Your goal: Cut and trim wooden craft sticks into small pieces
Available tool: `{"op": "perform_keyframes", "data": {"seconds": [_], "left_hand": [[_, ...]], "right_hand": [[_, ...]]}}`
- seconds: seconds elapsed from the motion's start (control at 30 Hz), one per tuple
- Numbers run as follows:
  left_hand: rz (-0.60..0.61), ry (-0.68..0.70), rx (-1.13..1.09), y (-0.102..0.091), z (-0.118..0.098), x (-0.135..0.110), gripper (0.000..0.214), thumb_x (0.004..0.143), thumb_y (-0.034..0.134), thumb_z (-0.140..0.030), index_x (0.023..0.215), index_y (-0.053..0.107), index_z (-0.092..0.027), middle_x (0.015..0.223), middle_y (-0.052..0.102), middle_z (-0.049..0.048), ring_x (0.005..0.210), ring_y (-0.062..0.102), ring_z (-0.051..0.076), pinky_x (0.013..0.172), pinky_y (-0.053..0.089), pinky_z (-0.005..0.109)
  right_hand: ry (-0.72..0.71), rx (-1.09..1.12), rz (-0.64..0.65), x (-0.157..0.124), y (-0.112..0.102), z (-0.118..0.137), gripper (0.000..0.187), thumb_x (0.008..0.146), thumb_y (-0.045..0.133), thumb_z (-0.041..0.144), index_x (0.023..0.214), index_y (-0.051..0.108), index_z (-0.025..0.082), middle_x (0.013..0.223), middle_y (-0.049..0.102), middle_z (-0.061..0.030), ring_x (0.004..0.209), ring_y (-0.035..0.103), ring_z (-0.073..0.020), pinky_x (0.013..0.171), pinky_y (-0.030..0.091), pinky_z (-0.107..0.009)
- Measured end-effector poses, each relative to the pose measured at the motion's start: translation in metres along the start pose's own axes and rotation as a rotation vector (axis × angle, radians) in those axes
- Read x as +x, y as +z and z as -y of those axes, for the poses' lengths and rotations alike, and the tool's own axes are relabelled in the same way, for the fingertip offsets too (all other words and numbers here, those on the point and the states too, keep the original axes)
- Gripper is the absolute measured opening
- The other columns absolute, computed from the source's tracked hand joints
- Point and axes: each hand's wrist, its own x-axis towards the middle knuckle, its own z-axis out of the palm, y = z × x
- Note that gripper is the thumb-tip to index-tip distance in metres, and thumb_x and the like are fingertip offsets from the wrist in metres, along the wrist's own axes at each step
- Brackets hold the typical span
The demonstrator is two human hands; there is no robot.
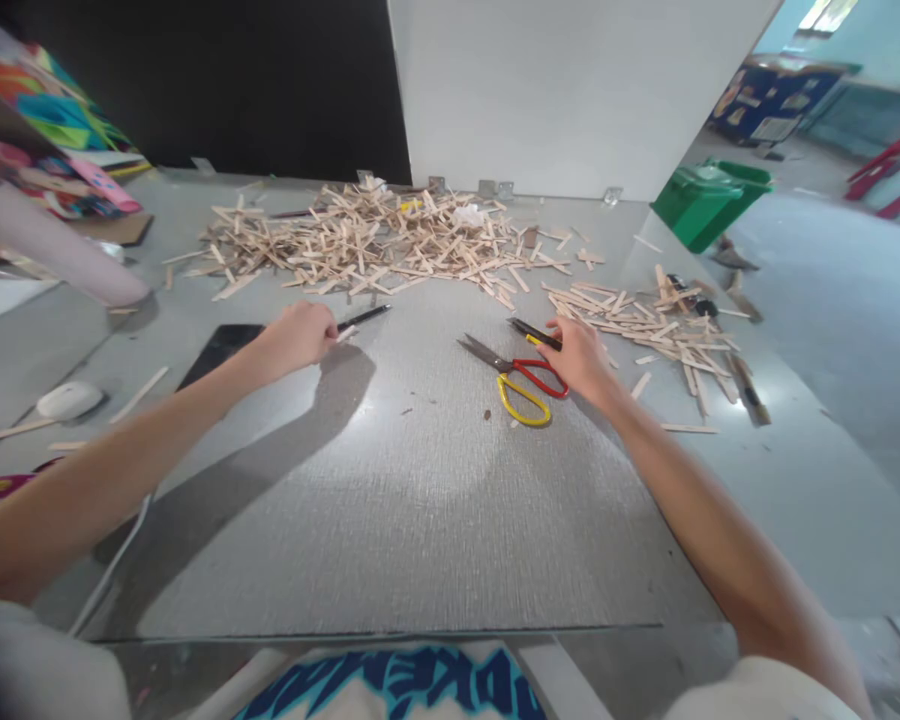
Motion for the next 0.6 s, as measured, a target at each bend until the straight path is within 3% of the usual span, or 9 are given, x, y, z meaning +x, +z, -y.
{"op": "perform_keyframes", "data": {"seconds": [0.1, 0.17, 0.23, 0.37, 0.47, 0.6], "left_hand": [[0.012, -0.085, 0.115, 0.002, -0.003, 0.008, 0.021, 0.106, 0.072, -0.033, 0.108, 0.073, -0.012, 0.103, 0.075, 0.0078, 0.091, 0.072, 0.021, 0.087, 0.061, 0.039], [0.016, -0.084, 0.149, 0.003, -0.010, 0.010, 0.010, 0.101, 0.069, -0.016, 0.094, 0.074, -0.010, 0.090, 0.074, 0.0109, 0.087, 0.071, 0.023, 0.084, 0.057, 0.037], [0.029, -0.038, 0.153, 0.006, -0.021, 0.008, 0.018, 0.092, 0.063, -0.005, 0.079, 0.072, -0.012, 0.077, 0.070, 0.0114, 0.081, 0.070, 0.024, 0.080, 0.052, 0.035], [0.066, 0.137, 0.111, 0.020, -0.053, -0.006, 0.025, 0.089, 0.057, -0.004, 0.072, 0.070, -0.016, 0.069, 0.067, 0.0086, 0.073, 0.066, 0.022, 0.075, 0.047, 0.033], [0.076, 0.262, 0.071, 0.028, -0.071, -0.019, 0.023, 0.093, 0.056, -0.007, 0.080, 0.072, -0.018, 0.077, 0.072, 0.0080, 0.079, 0.068, 0.022, 0.075, 0.046, 0.031], [0.043, 0.312, 0.057, 0.015, -0.073, -0.029, 0.023, 0.102, 0.053, -0.012, 0.091, 0.072, -0.017, 0.094, 0.075, 0.0102, 0.091, 0.069, 0.023, 0.081, 0.047, 0.032]], "right_hand": [[0.004, -0.007, 0.012, 0.000, -0.001, 0.001, 0.036, 0.087, 0.084, 0.035, 0.120, 0.077, 0.023, 0.107, 0.085, -0.0143, 0.098, 0.080, -0.0374, 0.093, 0.061, -0.052], [0.005, -0.016, 0.020, 0.001, -0.002, 0.001, 0.036, 0.086, 0.083, 0.033, 0.120, 0.077, 0.023, 0.107, 0.086, -0.0141, 0.098, 0.081, -0.0368, 0.093, 0.061, -0.051], [0.008, -0.025, 0.018, 0.001, -0.001, 0.001, 0.035, 0.085, 0.083, 0.032, 0.119, 0.077, 0.023, 0.108, 0.086, -0.0139, 0.098, 0.081, -0.0365, 0.093, 0.061, -0.051], [0.003, -0.025, 0.000, 0.001, 0.001, 0.000, 0.033, 0.086, 0.083, 0.032, 0.117, 0.077, 0.023, 0.105, 0.086, -0.0133, 0.099, 0.081, -0.0364, 0.093, 0.061, -0.050], [-0.001, -0.020, 0.004, 0.002, 0.004, -0.001, 0.034, 0.085, 0.083, 0.030, 0.117, 0.077, 0.022, 0.106, 0.086, -0.0136, 0.097, 0.081, -0.0359, 0.092, 0.062, -0.050], [-0.012, -0.028, -0.012, 0.002, 0.006, -0.004, 0.034, 0.085, 0.082, 0.031, 0.118, 0.077, 0.022, 0.109, 0.086, -0.0143, 0.098, 0.081, -0.0363, 0.092, 0.062, -0.051]]}}
